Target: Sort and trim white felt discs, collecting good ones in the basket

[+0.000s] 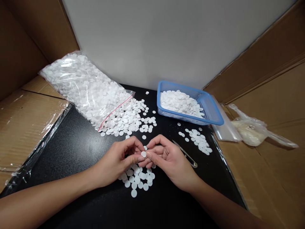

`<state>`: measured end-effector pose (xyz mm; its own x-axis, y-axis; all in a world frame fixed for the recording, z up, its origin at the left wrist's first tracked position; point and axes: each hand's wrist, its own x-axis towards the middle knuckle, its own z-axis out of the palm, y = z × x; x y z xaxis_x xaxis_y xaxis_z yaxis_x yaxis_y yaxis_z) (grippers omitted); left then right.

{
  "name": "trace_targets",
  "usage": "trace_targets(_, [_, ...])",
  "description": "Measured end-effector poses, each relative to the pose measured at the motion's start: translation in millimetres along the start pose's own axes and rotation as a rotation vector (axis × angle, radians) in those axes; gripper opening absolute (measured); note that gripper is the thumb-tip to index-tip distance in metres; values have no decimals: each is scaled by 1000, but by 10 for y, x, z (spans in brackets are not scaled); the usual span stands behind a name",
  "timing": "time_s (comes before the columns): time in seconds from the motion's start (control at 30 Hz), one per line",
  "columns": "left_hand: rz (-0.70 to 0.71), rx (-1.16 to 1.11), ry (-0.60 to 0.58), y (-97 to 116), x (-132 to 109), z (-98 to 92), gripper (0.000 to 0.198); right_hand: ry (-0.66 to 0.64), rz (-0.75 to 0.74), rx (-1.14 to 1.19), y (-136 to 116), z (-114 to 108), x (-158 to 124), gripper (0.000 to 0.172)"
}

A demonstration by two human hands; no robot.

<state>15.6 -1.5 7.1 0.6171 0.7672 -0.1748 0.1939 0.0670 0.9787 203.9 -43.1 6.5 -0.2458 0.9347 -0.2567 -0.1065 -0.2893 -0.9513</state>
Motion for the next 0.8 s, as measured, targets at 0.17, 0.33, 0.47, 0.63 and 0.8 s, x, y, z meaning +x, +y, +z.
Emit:
trace_targets(0.17, [5,4,0,-20,-1,-9,12,3,13,29,-7,-5,7,37])
trace_targets(0.33, [-7,12,0,5,-4,0,18,-7,-7,18,34,-3,11,33])
trace_targets(0.47, [-22,104,40,45,-17,4,18,-18,-76,-124,85,23,-2,26])
trace_targets(0.63, [-56,-7,0,35,-37,-5,27,-14,-143,-283,105,39,-10,20])
trace_targets(0.8, [-129,-211,-50,19,-34,-3,27,-25,-111,-289,112,14,4,16])
